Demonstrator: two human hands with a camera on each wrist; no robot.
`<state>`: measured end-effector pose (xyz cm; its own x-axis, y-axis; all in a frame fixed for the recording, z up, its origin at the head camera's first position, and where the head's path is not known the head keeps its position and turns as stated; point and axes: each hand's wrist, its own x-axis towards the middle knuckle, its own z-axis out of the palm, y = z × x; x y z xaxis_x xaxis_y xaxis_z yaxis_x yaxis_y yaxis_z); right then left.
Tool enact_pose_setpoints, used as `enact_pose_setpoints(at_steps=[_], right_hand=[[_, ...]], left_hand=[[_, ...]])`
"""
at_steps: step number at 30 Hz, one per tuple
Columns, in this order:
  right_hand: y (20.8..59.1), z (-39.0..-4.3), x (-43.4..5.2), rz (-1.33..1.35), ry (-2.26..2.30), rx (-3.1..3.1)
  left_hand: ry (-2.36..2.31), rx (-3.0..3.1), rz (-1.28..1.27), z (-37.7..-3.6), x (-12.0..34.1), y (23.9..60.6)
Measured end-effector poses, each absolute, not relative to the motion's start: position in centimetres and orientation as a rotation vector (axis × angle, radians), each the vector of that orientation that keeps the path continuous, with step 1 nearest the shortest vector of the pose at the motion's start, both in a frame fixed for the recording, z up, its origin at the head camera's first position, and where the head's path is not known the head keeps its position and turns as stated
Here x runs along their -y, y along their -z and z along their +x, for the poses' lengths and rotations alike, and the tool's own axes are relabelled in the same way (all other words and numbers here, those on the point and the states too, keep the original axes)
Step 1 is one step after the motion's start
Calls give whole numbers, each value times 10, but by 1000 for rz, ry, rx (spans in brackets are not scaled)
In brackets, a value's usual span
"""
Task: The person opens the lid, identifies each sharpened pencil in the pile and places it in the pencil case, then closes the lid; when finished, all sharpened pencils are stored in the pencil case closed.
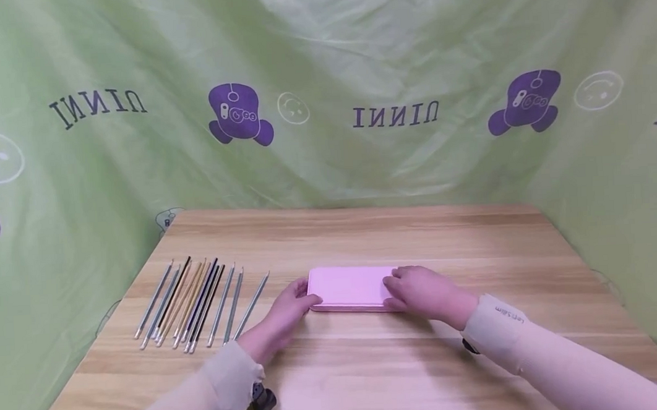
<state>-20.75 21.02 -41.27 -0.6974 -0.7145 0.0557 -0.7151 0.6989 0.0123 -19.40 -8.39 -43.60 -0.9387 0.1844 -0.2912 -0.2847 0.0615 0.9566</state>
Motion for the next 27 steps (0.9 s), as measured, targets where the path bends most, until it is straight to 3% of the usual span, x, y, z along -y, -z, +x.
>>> enact_pose_setpoints(at_steps=[7, 19, 27], right_hand=[[405, -208, -199, 1187, -49, 2936], [407, -203, -197, 1333, 76, 2760], [402, -209, -200, 1329, -223, 2874]], left_hand=[[-1954, -1909, -98, -212, 94, 434], [-1439, -2378, 352, -219, 84, 439], [-1369, -2476, 320, -219, 90, 444]])
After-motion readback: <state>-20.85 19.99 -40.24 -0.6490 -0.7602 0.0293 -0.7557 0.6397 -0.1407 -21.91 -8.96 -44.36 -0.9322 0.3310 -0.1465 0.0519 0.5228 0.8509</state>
